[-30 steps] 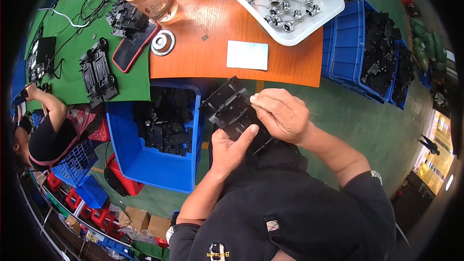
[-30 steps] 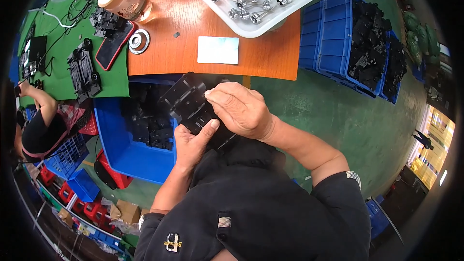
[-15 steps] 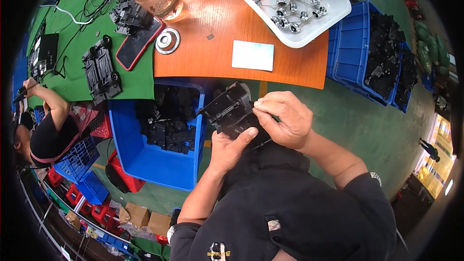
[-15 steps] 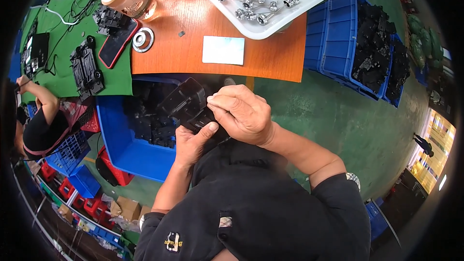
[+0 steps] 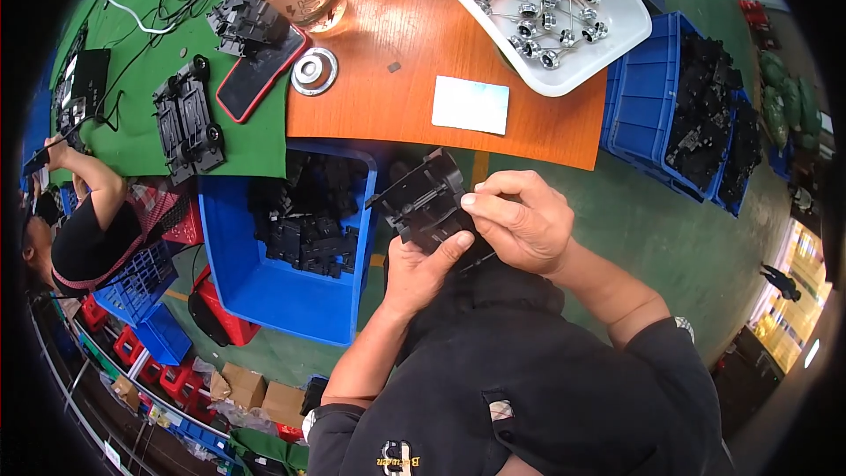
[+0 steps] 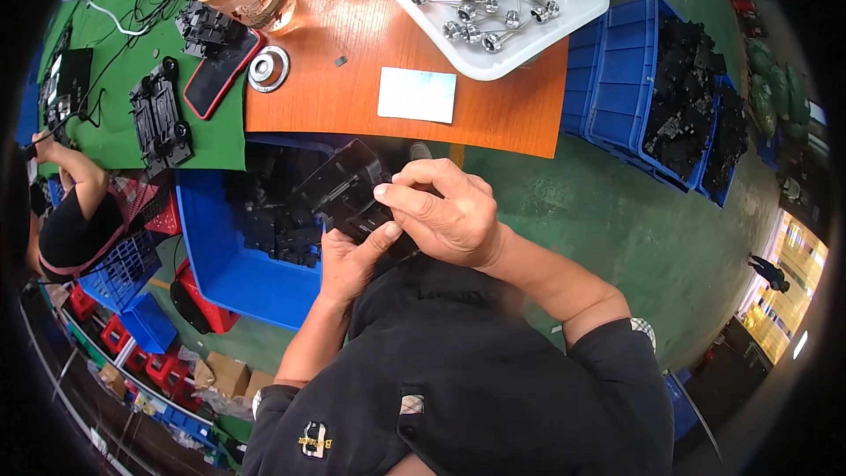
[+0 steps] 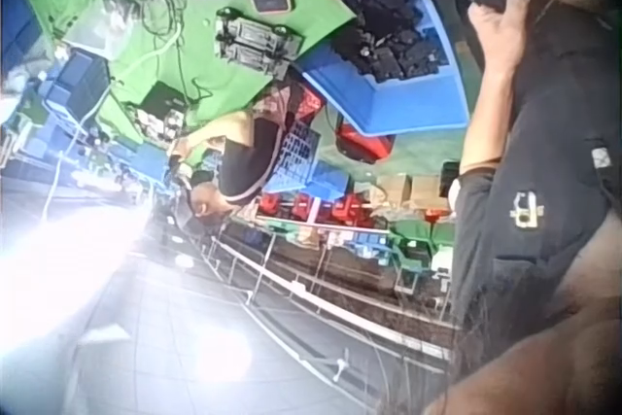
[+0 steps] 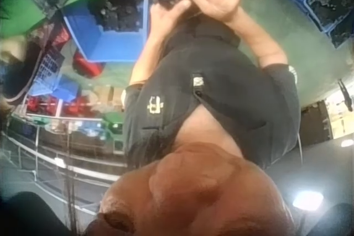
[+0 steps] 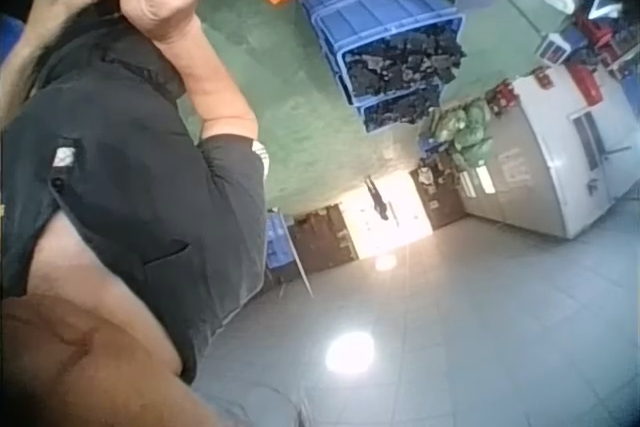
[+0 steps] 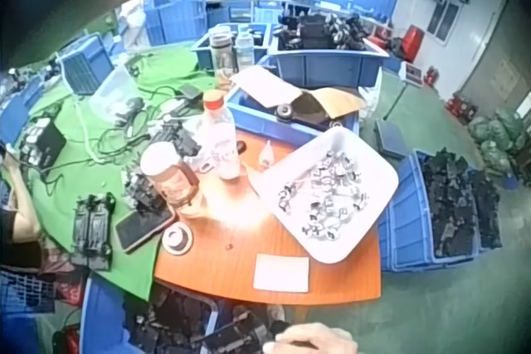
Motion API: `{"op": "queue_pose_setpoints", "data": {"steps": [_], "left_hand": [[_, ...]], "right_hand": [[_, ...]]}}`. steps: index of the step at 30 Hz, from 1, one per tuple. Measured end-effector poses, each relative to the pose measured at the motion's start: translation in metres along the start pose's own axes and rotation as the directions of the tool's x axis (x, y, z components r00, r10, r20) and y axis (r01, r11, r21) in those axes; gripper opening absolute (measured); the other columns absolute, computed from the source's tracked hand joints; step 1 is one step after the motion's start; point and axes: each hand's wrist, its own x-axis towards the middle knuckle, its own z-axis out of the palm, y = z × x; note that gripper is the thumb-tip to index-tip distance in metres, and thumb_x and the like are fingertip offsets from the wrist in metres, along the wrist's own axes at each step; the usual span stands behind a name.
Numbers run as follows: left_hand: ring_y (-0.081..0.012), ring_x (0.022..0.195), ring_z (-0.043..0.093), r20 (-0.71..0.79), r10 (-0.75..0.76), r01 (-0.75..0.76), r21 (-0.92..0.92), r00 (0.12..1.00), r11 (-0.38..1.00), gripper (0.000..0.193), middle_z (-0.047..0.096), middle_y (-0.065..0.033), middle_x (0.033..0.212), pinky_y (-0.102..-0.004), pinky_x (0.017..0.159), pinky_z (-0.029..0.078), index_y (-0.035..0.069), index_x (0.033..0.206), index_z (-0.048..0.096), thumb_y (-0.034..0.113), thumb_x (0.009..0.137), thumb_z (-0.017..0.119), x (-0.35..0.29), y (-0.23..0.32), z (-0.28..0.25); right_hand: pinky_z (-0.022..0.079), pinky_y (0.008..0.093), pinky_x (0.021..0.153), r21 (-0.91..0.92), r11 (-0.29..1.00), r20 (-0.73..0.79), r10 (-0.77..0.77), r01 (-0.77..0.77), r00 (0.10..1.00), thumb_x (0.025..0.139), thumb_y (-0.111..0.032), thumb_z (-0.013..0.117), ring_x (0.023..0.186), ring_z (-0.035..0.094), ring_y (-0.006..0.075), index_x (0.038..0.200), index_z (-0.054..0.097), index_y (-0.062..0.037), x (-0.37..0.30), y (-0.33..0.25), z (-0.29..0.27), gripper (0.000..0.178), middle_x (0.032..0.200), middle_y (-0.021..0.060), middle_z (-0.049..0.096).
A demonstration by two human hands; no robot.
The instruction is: The person assembles plastic components onto a toy tank chassis by hand, taking the components from storage bins and attaching them to the chassis.
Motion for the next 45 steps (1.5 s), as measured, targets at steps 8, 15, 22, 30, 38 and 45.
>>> {"op": "queue_pose_setpoints", "data": {"steps": [8,15,22,30,38,45], "left_hand": [[-0.0080,0.091,0.058,0.015,0.003,-0.003,-0.015,1.000,1.000,0.025,0.066,-0.0023,0.102,-0.0246,0.082,0.047,0.001,0.109,0.064,0.006,0.085,0.069,-0.001,-0.004,-0.001],[-0.0069,0.089,0.058,0.027,-0.014,0.013,0.037,1.000,0.999,0.024,0.066,-0.0017,0.100,-0.0241,0.079,0.047,0.001,0.109,0.064,0.009,0.086,0.068,0.003,-0.003,-0.001],[-0.0081,0.091,0.059,-0.063,-0.001,0.005,0.060,0.998,0.998,0.023,0.066,-0.0014,0.098,-0.0258,0.082,0.048,0.001,0.107,0.064,0.009,0.086,0.068,0.002,0.012,-0.008],[-0.0161,0.093,0.062,-0.312,0.390,-0.272,0.360,0.866,0.893,0.040,0.063,-0.0090,0.104,-0.0313,0.084,0.050,-0.001,0.112,0.051,-0.003,0.077,0.069,0.024,0.099,-0.117],[-0.0123,0.079,0.064,-0.499,0.448,-0.187,0.487,0.742,0.853,0.026,0.067,-0.0077,0.093,-0.0254,0.071,0.052,-0.004,0.107,0.057,0.009,0.087,0.066,0.058,0.212,-0.285],[-0.0119,0.074,0.064,-0.440,0.322,-0.142,0.395,0.838,0.908,0.024,0.068,-0.0076,0.089,-0.0252,0.068,0.053,-0.001,0.107,0.059,0.011,0.087,0.065,0.084,0.254,-0.324]], "right_hand": [[0.048,0.0248,0.052,0.009,1.000,-0.004,0.003,-0.003,1.000,0.066,0.007,0.074,0.065,0.060,0.0161,0.092,0.069,-0.0069,-0.002,0.003,0.001,0.030,0.084,0.0065,0.061],[0.048,0.0255,0.052,0.015,1.000,-0.015,0.013,-0.013,1.000,0.063,0.008,0.073,0.063,0.060,0.0159,0.093,0.069,-0.0045,0.002,0.010,0.003,0.032,0.080,0.0055,0.059],[0.049,0.0285,0.055,-0.016,0.999,-0.033,0.048,-0.049,0.998,0.071,0.006,0.072,0.064,0.061,0.0206,0.096,0.067,-0.0011,0.013,-0.001,0.010,0.026,0.082,0.0112,0.063],[0.049,0.0256,0.060,-0.019,0.981,0.062,0.196,-0.196,0.979,0.075,0.006,0.068,0.066,0.061,0.0166,0.102,0.064,0.0017,-0.003,0.014,0.007,0.028,0.083,0.0109,0.062],[0.051,0.0252,0.059,0.000,0.947,0.158,0.316,-0.320,0.935,0.076,0.005,0.066,0.067,0.061,0.0164,0.102,0.063,0.0027,0.000,0.013,0.024,0.027,0.086,0.0116,0.061],[0.052,0.0260,0.063,-0.047,0.874,0.196,0.482,-0.483,0.854,0.077,0.004,0.066,0.071,0.064,0.0166,0.103,0.063,0.0023,0.000,0.013,0.039,0.027,0.086,0.0112,0.062]]}}
